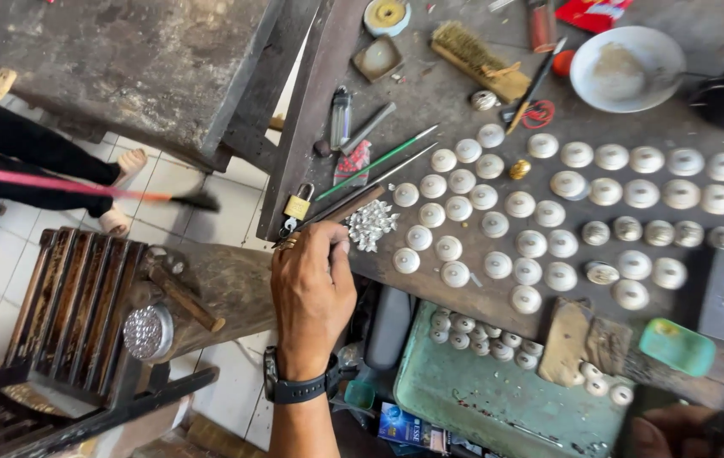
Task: Using pliers to attach small silver rings to decorative silver domes as part of a jewelry assembly process.
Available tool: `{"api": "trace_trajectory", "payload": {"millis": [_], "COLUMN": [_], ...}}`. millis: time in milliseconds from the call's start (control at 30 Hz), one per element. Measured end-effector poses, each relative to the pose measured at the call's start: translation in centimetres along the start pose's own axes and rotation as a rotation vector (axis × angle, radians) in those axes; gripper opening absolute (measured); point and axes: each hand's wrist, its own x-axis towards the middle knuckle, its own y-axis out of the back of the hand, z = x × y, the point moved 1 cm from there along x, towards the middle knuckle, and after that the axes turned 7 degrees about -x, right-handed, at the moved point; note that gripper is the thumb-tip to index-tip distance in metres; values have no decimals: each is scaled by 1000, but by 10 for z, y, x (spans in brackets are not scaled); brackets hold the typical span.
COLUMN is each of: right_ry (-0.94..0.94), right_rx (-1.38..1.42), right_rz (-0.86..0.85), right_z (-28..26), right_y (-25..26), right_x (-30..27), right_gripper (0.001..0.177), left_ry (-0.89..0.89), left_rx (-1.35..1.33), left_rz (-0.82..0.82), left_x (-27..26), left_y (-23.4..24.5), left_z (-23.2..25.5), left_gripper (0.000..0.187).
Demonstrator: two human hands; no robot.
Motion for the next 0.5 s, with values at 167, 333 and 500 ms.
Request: {"api": "trace_trajectory", "payload": {"millis": [167, 333, 500], "right_ry": [210, 564, 512], "right_rx": [164, 360, 323], "right_rz": [286, 432, 456], "right_z": [-72, -76, -74], "right_y": [49, 65, 67], "right_x": [-37, -42, -54], "right_gripper": [5, 20, 10], "left_ry": [-38, -17, 81], "left_rx": [-397, -1122, -1268], "left_rz": [111, -134, -744], "left_x": [-5, -31, -58], "left_y": [10, -3, -24], "left_z": [45, 125, 163], "left_gripper": [3, 5, 7]}}
